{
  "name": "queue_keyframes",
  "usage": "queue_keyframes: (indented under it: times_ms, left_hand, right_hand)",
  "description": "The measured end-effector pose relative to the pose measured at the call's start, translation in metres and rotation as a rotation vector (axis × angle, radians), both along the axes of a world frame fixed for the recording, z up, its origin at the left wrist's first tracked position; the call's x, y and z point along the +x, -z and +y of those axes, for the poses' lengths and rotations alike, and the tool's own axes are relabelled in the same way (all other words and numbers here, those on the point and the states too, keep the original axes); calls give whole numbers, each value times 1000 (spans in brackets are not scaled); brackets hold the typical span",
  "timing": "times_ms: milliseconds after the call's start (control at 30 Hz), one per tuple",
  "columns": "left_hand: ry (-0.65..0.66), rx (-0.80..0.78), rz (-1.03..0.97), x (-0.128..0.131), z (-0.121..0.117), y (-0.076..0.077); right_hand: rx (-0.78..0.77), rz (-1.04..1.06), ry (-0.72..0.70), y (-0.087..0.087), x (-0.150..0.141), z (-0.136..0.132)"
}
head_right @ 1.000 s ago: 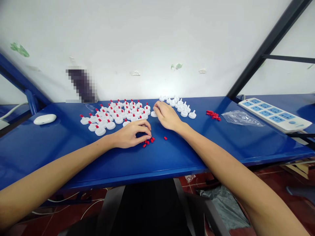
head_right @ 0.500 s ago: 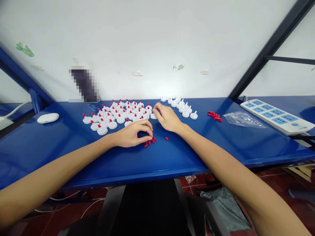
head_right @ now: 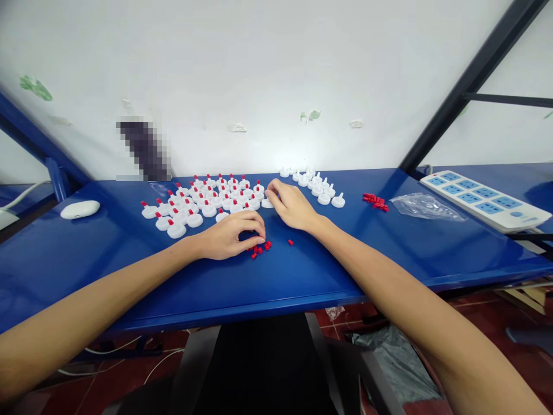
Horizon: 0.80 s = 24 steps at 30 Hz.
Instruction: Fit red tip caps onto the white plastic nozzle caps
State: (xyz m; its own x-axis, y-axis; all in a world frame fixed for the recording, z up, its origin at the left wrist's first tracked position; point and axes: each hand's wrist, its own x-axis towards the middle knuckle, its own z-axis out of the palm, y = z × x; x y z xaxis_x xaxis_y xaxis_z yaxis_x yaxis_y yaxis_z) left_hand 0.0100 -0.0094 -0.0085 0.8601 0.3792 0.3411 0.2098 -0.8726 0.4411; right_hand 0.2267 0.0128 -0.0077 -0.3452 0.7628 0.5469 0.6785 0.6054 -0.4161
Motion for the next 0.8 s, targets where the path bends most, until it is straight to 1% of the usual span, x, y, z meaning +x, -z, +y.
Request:
queue_keyframes:
  times_ms: [67, 133, 233, 333, 400, 500, 667, 800]
  left_hand:
    - [-12, 4, -28, 0, 0, 0]
    - [-61, 3, -82, -1, 0, 1]
    - [-148, -15, -158, -1, 0, 2]
    - [-194, -24, -208, 0, 1, 2]
    - [-223, -3, -230, 1, 1, 2]
    - [-248, 21, -210, 1, 1, 1]
    - [-191, -81, -98, 1, 2, 2]
    - [-217, -145, -144, -1, 2, 2]
  right_hand:
    - [-3, 0, 1, 0, 0, 0]
    - [-28, 33, 2, 1, 0, -1]
    - [-50, 158, 14, 0, -1, -2]
    - [25, 239, 22, -3, -1, -4]
    - [67, 227, -9, -7, -2, -7]
    - [55, 204, -94, -11, -4, -13]
    - [39, 129, -213, -12, -8, -19]
    - [34, 68, -214, -11, -9, -20]
